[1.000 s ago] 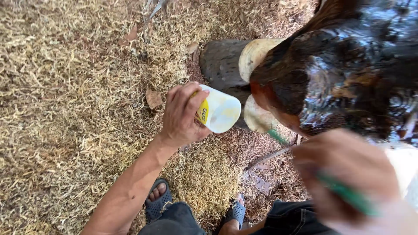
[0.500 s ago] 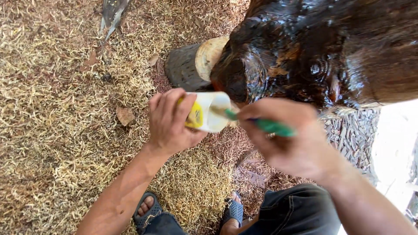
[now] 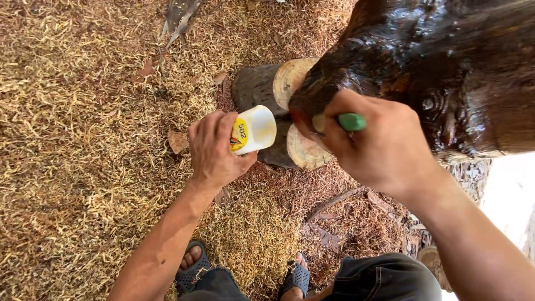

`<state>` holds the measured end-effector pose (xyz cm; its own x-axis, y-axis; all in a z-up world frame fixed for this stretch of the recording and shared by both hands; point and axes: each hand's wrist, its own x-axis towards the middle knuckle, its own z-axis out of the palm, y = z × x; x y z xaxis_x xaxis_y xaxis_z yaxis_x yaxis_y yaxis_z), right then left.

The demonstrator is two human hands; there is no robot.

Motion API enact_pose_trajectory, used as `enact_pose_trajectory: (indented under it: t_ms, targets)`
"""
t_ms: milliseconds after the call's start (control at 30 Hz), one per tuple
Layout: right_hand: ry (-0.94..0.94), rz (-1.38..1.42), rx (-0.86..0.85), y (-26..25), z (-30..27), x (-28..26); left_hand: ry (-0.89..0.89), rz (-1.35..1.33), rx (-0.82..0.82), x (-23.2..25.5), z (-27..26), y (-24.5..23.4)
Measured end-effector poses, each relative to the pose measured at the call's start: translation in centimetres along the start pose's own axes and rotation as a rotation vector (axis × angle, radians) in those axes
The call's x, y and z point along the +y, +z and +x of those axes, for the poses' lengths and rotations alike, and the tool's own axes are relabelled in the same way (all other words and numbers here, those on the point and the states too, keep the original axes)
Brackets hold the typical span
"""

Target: Applying a clear finish or lacquer to a large wooden sculpture using a brush and a cup.

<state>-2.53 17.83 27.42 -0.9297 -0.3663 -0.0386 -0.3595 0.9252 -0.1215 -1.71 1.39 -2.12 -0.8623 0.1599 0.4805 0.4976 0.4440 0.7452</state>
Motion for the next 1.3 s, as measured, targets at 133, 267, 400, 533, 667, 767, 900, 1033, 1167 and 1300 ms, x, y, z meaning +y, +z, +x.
enact_pose_trajectory:
  t_ms: [133,267,400,533,667,767,900,1033,1167,1300]
  targets:
    - [-0.074,-0.127,0.162,-0.9,2.4,-1.2,-0.047,-0.010,0.022,-0.9,-0.8,-0.9]
    - [0.025,0.057,0.031,0.7,2.4,-1.1,-0.079,-0.011,0.029,-1.4,-1.1,-1.0]
    - [-0.092,-0.311,0.049,1.2,1.5,-1.0,-0.096,-0.026,0.037,-1.6,-1.6,-0.8]
    - [-0.169,-0.278,-0.049,2.6,-0.5,-1.8,-0.125,-0.035,0.043,-2.4,-2.3,-0.5]
    - [-0.375,-0.607,-0.424,12.5,-5.7,-2.1,-0.160,-0.047,0.049,-2.7,-3.2,0.1]
    - [-0.347,-0.676,-0.662,15.6,-7.7,0.1,-0.195,-0.049,0.035,-2.8,-4.3,0.7]
    - [-0.308,-0.702,-0.435,14.6,-7.5,-1.0,-0.205,-0.065,0.008,-3.5,-5.6,1.1]
    - [-0.214,-0.630,-0.401,16.2,-5.8,-2.8,-0.219,-0.051,-0.001,-3.7,-5.8,1.0]
    - [-0.082,-0.769,-0.750,19.2,-3.1,-0.4,-0.218,-0.041,0.014,-4.0,-5.7,0.7]
    - [-0.076,-0.781,-0.516,20.5,-1.5,-1.7,-0.212,-0.046,0.038,-4.6,-6.6,1.0]
